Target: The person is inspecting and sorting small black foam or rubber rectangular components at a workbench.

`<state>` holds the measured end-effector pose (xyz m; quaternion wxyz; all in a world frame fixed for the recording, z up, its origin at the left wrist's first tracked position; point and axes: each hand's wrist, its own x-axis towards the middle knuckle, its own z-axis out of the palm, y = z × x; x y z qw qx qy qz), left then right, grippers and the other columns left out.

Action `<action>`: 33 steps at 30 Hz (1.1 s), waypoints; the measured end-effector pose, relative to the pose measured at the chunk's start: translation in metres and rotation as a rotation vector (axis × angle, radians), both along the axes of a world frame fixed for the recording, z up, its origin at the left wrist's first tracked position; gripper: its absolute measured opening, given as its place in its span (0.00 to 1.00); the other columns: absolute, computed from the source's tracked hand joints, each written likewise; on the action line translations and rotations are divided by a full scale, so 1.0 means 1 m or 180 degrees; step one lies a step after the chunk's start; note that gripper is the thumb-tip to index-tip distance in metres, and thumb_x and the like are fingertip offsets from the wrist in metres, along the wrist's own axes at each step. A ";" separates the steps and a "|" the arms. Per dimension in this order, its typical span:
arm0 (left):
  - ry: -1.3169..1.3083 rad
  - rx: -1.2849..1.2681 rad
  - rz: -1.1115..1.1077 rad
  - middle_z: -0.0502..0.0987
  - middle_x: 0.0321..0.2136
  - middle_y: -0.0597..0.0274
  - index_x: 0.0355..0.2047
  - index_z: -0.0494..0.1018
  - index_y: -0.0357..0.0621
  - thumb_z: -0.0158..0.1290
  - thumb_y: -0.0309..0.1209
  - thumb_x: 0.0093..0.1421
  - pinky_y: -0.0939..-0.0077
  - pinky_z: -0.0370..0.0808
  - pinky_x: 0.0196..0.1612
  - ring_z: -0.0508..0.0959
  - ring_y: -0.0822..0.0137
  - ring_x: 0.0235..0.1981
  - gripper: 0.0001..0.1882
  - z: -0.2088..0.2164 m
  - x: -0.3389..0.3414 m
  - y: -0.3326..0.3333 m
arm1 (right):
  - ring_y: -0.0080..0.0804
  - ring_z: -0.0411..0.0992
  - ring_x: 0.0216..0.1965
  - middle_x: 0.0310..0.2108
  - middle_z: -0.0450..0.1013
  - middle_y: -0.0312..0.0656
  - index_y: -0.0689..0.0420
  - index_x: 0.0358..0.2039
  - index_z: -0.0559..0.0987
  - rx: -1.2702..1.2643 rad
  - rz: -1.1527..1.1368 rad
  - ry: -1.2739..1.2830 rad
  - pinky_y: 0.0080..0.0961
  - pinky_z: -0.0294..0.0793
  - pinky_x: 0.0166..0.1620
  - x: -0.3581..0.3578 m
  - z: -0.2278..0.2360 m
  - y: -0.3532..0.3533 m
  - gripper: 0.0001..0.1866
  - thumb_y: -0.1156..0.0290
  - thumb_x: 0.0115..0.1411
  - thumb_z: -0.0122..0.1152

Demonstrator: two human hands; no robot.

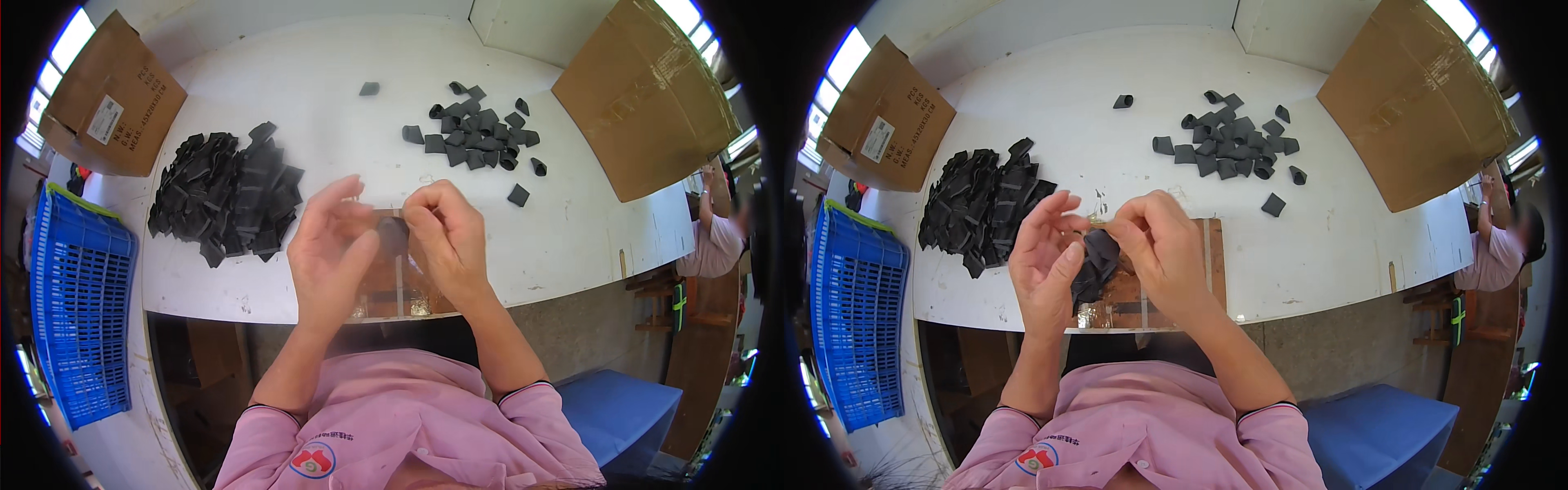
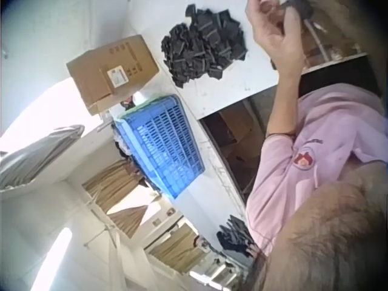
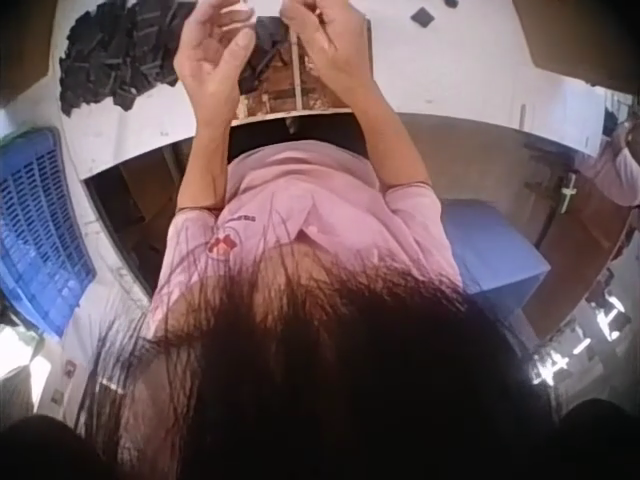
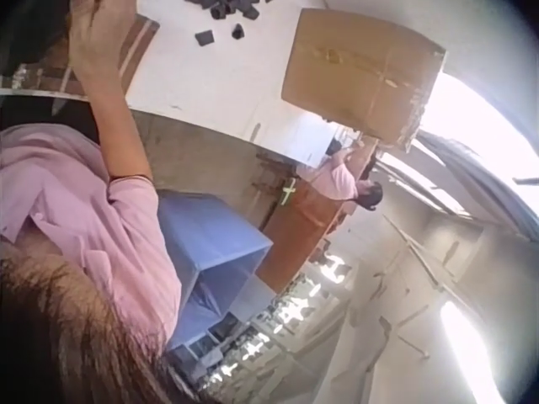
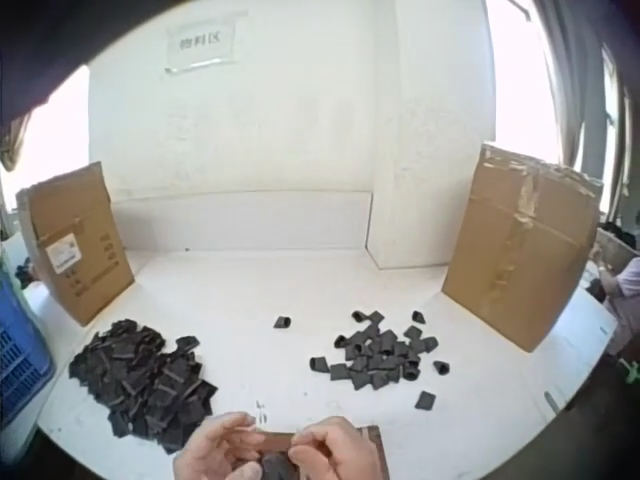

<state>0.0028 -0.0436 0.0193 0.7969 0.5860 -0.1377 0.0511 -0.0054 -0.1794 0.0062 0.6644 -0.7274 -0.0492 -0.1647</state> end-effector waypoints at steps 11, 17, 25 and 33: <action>-0.0059 -0.0666 0.0172 0.69 0.28 0.59 0.27 0.68 0.36 0.47 0.26 0.56 0.77 0.64 0.40 0.68 0.70 0.32 0.05 0.005 -0.006 -0.003 | 0.34 0.65 0.25 0.22 0.66 0.38 0.60 0.28 0.73 -0.1757 -0.0677 -0.1572 0.24 0.66 0.23 -0.012 0.023 0.014 0.14 0.76 0.38 0.65; 0.0672 -0.1218 0.0141 0.69 0.28 0.61 0.28 0.67 0.37 0.48 0.26 0.56 0.80 0.64 0.36 0.67 0.73 0.30 0.04 -0.003 -0.015 0.000 | 0.32 0.64 0.22 0.20 0.66 0.38 0.61 0.25 0.74 -0.1513 -0.0279 -0.1281 0.25 0.64 0.24 -0.009 0.012 0.009 0.09 0.79 0.40 0.62; 0.0409 -0.1131 -0.0071 0.67 0.28 0.62 0.28 0.67 0.39 0.48 0.26 0.56 0.80 0.63 0.37 0.65 0.73 0.30 0.04 -0.009 -0.007 0.003 | 0.32 0.65 0.21 0.19 0.67 0.39 0.61 0.25 0.74 -0.0774 -0.0190 -0.0736 0.24 0.64 0.23 -0.014 0.013 0.012 0.08 0.79 0.42 0.62; 0.0550 -0.1241 -0.0305 0.67 0.27 0.62 0.28 0.67 0.40 0.48 0.27 0.56 0.79 0.62 0.38 0.65 0.72 0.30 0.04 -0.017 -0.007 0.004 | 0.33 0.65 0.22 0.19 0.67 0.39 0.61 0.23 0.73 -0.1418 -0.0206 -0.1184 0.25 0.64 0.23 -0.008 0.012 0.007 0.06 0.79 0.42 0.61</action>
